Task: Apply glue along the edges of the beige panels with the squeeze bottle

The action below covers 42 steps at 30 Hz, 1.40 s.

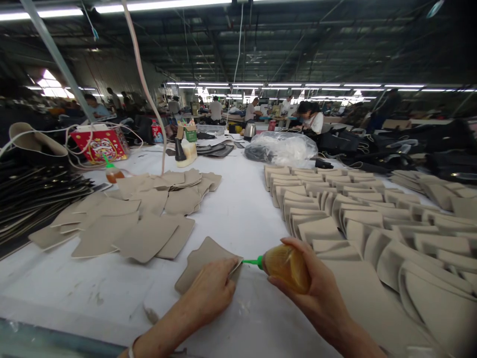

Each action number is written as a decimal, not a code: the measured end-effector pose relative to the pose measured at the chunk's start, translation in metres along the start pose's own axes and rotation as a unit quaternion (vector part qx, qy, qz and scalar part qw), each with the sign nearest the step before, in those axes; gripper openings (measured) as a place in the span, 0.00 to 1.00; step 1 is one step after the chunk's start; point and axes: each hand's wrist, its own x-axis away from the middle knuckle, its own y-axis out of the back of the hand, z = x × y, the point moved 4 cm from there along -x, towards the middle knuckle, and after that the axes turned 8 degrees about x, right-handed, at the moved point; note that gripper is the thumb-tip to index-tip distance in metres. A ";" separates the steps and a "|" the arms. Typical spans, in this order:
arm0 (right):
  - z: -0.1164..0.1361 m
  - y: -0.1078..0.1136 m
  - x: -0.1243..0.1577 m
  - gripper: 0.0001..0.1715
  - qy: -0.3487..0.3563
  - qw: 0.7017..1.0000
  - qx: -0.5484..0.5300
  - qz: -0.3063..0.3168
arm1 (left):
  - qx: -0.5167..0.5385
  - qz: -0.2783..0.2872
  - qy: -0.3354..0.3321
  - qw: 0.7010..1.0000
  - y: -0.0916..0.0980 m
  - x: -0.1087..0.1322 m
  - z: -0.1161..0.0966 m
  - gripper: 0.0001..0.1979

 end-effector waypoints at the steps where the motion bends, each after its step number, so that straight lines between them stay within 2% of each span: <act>1: 0.000 0.000 0.000 0.29 0.003 1.000 0.003 0.002 | -0.001 0.001 -0.002 1.000 0.000 0.000 0.000 0.28; 5: -0.005 -0.002 -0.003 0.29 -0.019 1.000 -0.015 0.012 | -0.013 0.023 -0.005 1.000 0.001 0.000 -0.003 0.27; 10: -0.011 -0.001 -0.003 0.29 -0.038 0.999 -0.022 -0.007 | -0.025 0.035 -0.003 0.999 0.001 -0.001 -0.004 0.28; 15: -0.015 -0.004 -0.002 0.29 -0.075 0.996 -0.050 0.013 | -0.022 0.040 -0.011 0.999 -0.001 -0.001 -0.004 0.28; 21: -0.018 -0.004 -0.002 0.31 -0.104 0.993 -0.048 -0.028 | -0.028 0.036 -0.006 0.999 -0.002 0.001 -0.002 0.26; 27: -0.023 -0.006 0.002 0.32 -0.151 0.984 -0.091 0.002 | -0.026 0.033 -0.002 0.999 -0.002 0.001 0.000 0.26; 31: -0.025 -0.004 0.000 0.32 -0.141 0.987 -0.067 -0.024 | -0.035 0.035 0.006 0.999 -0.003 0.001 0.000 0.25; 37: -0.025 -0.007 0.002 0.31 -0.143 0.986 -0.085 -0.006 | -0.008 0.029 -0.005 1.000 -0.001 0.002 0.001 0.25; 42: -0.024 -0.005 0.005 0.29 -0.108 0.991 -0.059 -0.048 | 0.005 0.023 -0.001 1.000 0.000 0.001 0.003 0.25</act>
